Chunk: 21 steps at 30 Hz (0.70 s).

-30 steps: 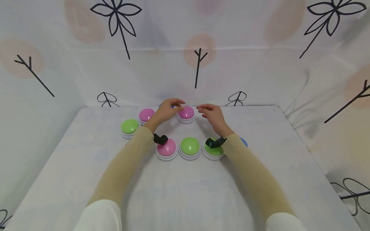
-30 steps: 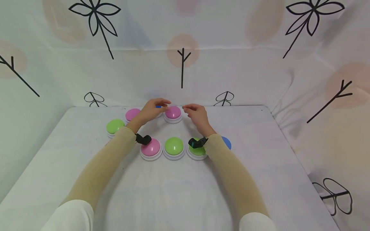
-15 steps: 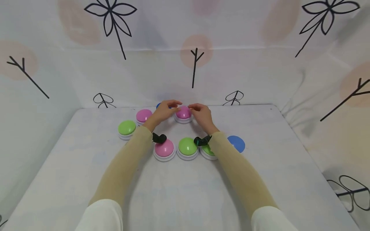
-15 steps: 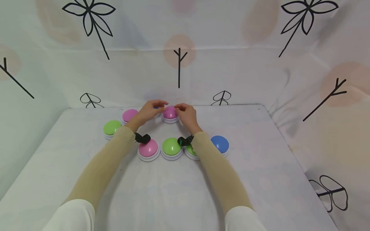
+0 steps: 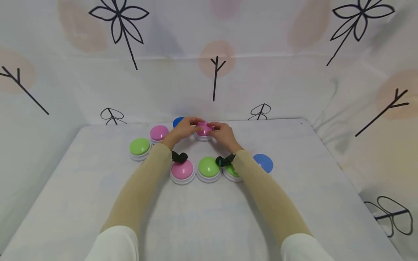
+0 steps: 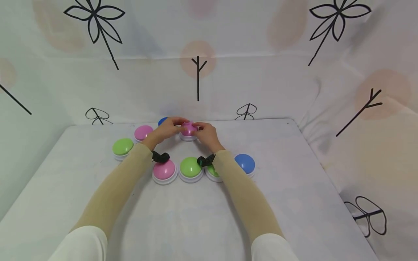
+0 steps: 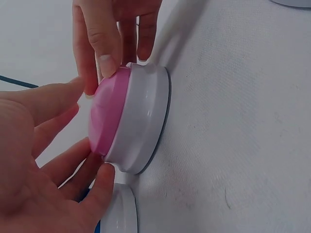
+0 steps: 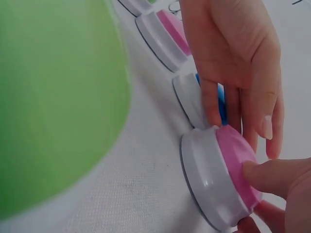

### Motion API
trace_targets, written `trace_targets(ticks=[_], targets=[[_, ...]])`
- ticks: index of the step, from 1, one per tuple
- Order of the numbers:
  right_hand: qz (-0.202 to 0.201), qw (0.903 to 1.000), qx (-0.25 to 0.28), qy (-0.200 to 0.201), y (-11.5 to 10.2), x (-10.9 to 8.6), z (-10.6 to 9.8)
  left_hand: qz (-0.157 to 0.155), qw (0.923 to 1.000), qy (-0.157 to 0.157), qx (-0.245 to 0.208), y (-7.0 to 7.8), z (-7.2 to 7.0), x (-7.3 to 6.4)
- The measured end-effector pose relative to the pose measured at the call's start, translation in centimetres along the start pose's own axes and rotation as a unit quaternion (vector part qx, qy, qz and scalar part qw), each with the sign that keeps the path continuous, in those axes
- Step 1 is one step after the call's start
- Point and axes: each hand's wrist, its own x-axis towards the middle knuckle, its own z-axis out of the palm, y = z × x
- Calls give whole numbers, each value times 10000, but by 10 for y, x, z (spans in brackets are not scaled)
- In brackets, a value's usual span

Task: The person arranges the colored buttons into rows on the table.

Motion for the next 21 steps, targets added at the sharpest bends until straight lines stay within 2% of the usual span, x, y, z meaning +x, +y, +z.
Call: trace_targets(ticks=[6, 13, 21], targets=[[-5, 9999, 32, -118, -1, -1, -1, 98, 9992, -55, 373, 2, 2, 1], [19, 9998, -54, -178, -3, 0, -1, 190, 9987, -81, 475, 3, 1, 0], [100, 9997, -191, -121, -4, 0, -1, 265, 9988, -85, 395, 3, 0, -4]])
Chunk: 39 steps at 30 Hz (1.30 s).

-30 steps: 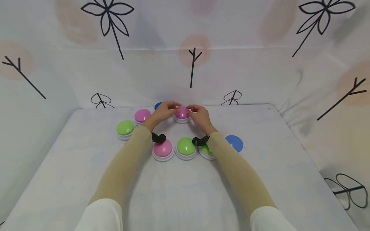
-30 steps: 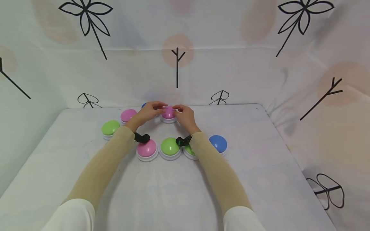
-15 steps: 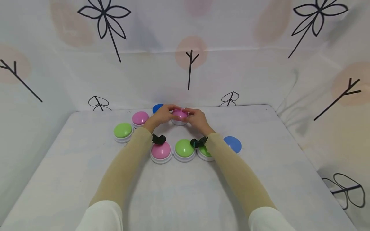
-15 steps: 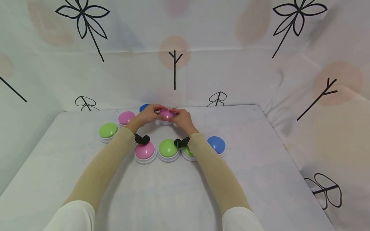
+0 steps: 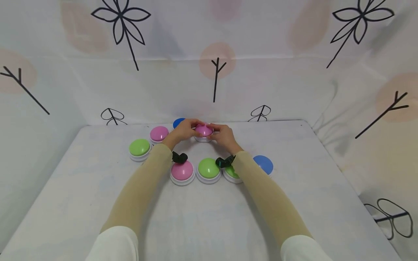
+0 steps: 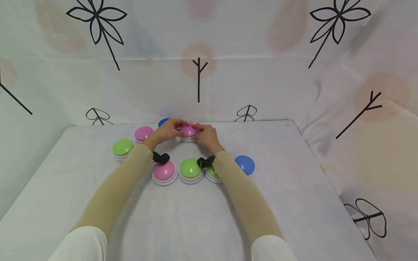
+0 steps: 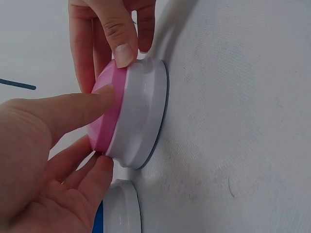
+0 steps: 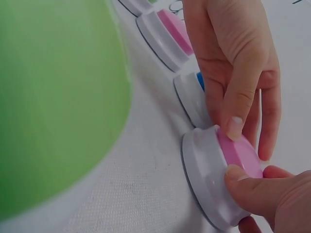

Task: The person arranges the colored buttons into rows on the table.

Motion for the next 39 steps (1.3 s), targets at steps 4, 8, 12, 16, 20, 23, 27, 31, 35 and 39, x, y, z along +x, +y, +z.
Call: trace_targets(ticks=[4, 8, 12, 16, 20, 23, 27, 31, 35, 39], targets=[[-53, 9999, -81, 48, -1, -1, 0, -30, 10000, 14, 9, 0, 0, 1], [-21, 10000, -20, 44, -1, -2, 0, -93, 9999, 34, 44, -1, 0, 2], [-20, 10000, 43, 35, -1, -3, 0, -135, 9999, 41, 37, -2, 1, 1], [-13, 10000, 61, 66, -2, -4, 0, -138, 9999, 67, -75, -3, 0, 0], [-28, 9999, 55, 127, -3, -4, 0, -190, 9996, 87, -189, -2, -3, -2], [-76, 9998, 78, 182, -4, -4, -2, -190, 9994, 98, -256, -1, -5, -2], [-192, 9996, 96, 196, -5, -4, -4, -89, 9993, 139, -331, -1, -9, -3], [-379, 9988, 243, 192, -6, -4, -6, 113, 9989, 236, -386, -2, -12, -4], [-444, 9977, 499, 121, -10, -6, -9, 374, 9977, 331, -462, 0, -15, -6], [-348, 9971, 669, 53, -17, -10, -11, 499, 9959, 442, -616, 3, -17, -13]])
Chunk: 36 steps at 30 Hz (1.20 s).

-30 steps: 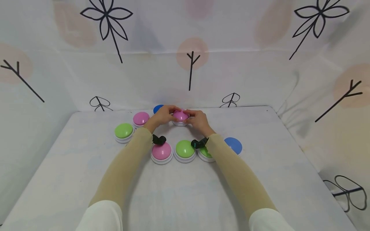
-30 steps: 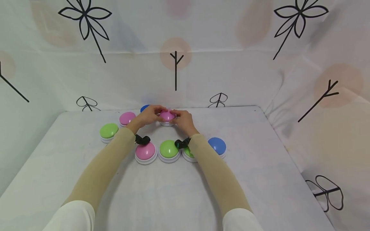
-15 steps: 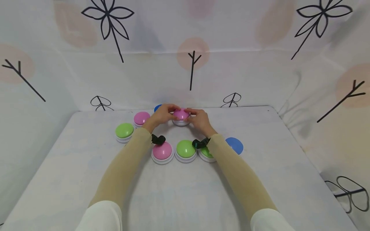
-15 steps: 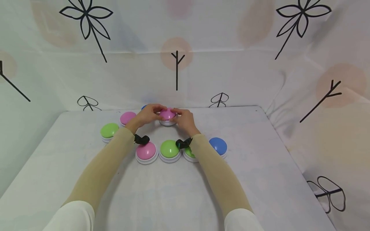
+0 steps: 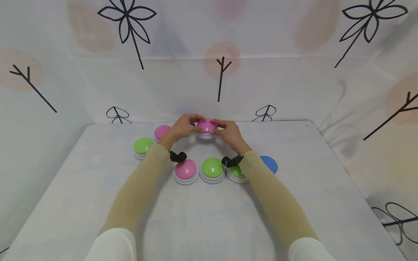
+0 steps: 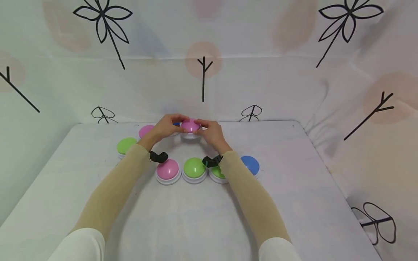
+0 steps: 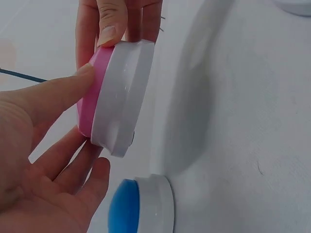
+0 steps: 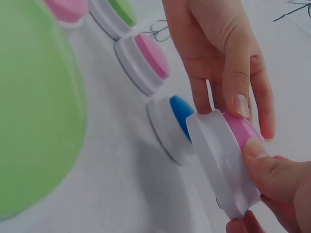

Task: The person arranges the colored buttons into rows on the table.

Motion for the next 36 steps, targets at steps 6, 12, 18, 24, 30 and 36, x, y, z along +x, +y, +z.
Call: trace_targets(ticks=[6, 12, 18, 24, 30, 36], targets=[[14, 9998, 165, 63, -9, -6, -5, -13, 9990, 133, -418, 7, -1, -8], [28, 9997, 229, 61, -19, -13, -12, 50, 9972, 69, -747, 13, -1, -12], [-6, 9999, 168, -22, -25, -21, -16, 141, 9959, -71, -891, 15, -3, -22], [-2, 9994, 240, -248, -26, -31, -18, 162, 9960, -165, -857, 14, -5, -34], [-103, 9989, 220, -402, -24, -45, -18, 96, 9963, -246, -823, 13, -5, -48], [-255, 9982, 245, -492, -22, -54, -17, 177, 9953, -280, -909, 13, -4, -57]])
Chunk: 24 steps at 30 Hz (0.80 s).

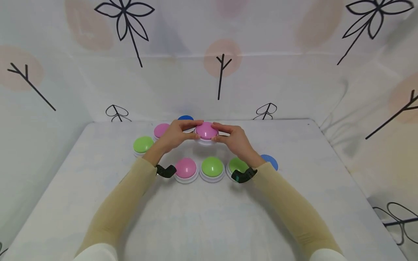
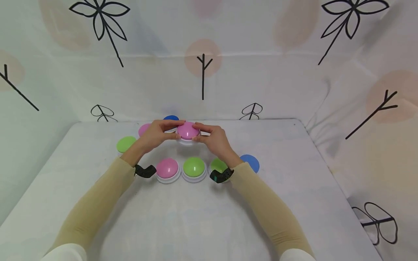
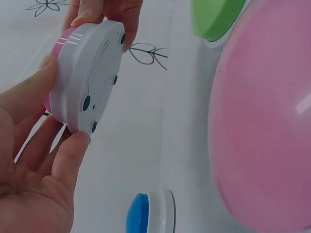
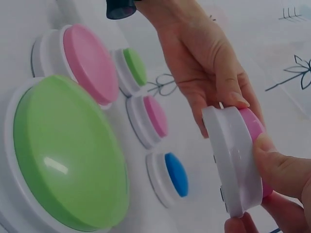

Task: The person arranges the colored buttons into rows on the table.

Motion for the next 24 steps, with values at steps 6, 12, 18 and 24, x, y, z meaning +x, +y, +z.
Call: trace_targets(ticks=[6, 12, 18, 24], targets=[[-91, 9999, 89, -70, -2, -6, 1, 145, 9998, -13, 99, 0, 0, -7], [-89, 9995, 204, -212, -5, -15, 6, 131, 9994, 101, 288, -3, -1, -17], [-85, 9991, 168, -374, -4, -26, 12, 43, 9992, 97, 378, -7, -2, -31], [-161, 9984, 222, -504, -1, -37, 17, 104, 9988, 70, 468, -11, 2, -45]])
